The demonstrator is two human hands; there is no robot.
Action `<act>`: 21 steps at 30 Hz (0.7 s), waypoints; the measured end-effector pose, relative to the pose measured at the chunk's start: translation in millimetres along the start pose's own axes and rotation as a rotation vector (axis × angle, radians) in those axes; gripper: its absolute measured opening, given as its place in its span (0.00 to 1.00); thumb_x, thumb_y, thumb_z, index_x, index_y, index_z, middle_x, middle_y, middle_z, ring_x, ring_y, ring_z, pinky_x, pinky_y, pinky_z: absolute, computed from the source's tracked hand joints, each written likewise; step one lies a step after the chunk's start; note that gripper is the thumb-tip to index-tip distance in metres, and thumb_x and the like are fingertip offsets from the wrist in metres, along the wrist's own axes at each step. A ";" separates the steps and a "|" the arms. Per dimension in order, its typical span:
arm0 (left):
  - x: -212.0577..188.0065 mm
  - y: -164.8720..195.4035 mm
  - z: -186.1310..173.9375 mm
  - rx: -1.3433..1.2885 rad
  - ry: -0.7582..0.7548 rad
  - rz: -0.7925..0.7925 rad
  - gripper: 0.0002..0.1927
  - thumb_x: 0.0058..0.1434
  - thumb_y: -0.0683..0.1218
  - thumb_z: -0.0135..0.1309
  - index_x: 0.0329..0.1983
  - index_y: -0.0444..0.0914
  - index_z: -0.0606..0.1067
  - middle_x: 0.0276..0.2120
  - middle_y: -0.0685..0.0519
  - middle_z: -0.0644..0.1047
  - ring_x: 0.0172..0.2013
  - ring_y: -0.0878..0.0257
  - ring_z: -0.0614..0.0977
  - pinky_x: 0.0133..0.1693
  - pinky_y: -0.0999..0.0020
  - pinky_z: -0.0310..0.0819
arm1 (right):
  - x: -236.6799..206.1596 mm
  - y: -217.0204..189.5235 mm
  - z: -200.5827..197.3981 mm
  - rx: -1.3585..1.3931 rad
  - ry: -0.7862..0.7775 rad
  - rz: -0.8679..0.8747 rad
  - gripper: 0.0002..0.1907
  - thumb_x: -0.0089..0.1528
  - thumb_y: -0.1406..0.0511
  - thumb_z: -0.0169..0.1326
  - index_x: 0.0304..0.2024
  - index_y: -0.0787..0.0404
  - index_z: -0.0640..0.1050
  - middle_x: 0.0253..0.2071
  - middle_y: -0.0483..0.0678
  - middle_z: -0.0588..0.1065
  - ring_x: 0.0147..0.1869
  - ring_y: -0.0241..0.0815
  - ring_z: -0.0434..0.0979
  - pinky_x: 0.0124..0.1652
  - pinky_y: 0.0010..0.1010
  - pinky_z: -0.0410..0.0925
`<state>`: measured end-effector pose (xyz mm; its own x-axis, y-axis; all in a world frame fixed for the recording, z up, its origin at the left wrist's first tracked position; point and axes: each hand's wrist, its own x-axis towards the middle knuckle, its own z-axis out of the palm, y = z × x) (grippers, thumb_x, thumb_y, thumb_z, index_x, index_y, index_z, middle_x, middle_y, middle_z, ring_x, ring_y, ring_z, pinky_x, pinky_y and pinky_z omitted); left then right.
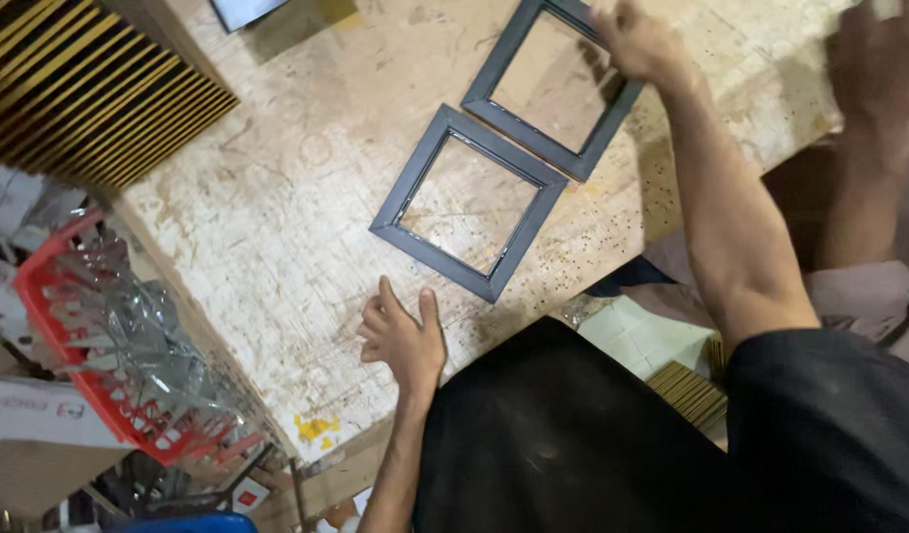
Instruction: The person assembles small square mirrors into black frames on a workbench. They repeatedly place mirrors into frames, align them, and stack completed units while a coworker works nearby.
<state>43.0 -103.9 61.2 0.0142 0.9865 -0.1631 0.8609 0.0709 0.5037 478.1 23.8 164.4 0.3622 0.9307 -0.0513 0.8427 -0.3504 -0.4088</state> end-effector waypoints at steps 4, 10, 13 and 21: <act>21.0 -17.6 -13.9 -0.071 -0.010 -0.054 0.33 0.69 0.65 0.46 0.71 0.43 0.65 0.58 0.41 0.67 0.61 0.43 0.63 0.59 0.33 0.49 | -44.9 -20.0 30.0 -0.108 -0.052 0.022 0.38 0.70 0.38 0.46 0.58 0.65 0.79 0.45 0.64 0.80 0.51 0.61 0.79 0.59 0.52 0.66; 46.3 -99.9 -32.6 -0.376 0.213 -0.189 0.33 0.71 0.61 0.48 0.68 0.34 0.67 0.55 0.36 0.64 0.59 0.42 0.64 0.60 0.43 0.57 | -121.7 -56.3 72.5 0.324 -0.072 0.047 0.31 0.67 0.55 0.57 0.66 0.67 0.70 0.45 0.61 0.80 0.44 0.49 0.83 0.46 0.39 0.73; 51.1 -133.4 -33.1 -0.348 0.263 -0.073 0.32 0.73 0.58 0.49 0.69 0.30 0.66 0.55 0.37 0.67 0.59 0.43 0.66 0.64 0.47 0.56 | -130.6 -51.3 93.0 0.415 0.062 -0.005 0.23 0.68 0.61 0.59 0.62 0.68 0.75 0.46 0.60 0.81 0.47 0.46 0.82 0.46 0.35 0.73; 48.4 -71.9 -79.4 -0.127 0.443 0.096 0.32 0.70 0.51 0.56 0.70 0.28 0.65 0.58 0.34 0.67 0.59 0.39 0.66 0.60 0.45 0.56 | -128.8 -4.5 115.6 0.651 0.252 -0.083 0.16 0.76 0.63 0.53 0.60 0.69 0.77 0.50 0.53 0.80 0.52 0.38 0.81 0.48 0.28 0.73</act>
<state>-58.6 -49.5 84.5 -0.1515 0.9555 0.2530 0.7968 -0.0334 0.6033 381.6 -82.3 67.6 0.4547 0.8715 0.1839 0.4903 -0.0725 -0.8685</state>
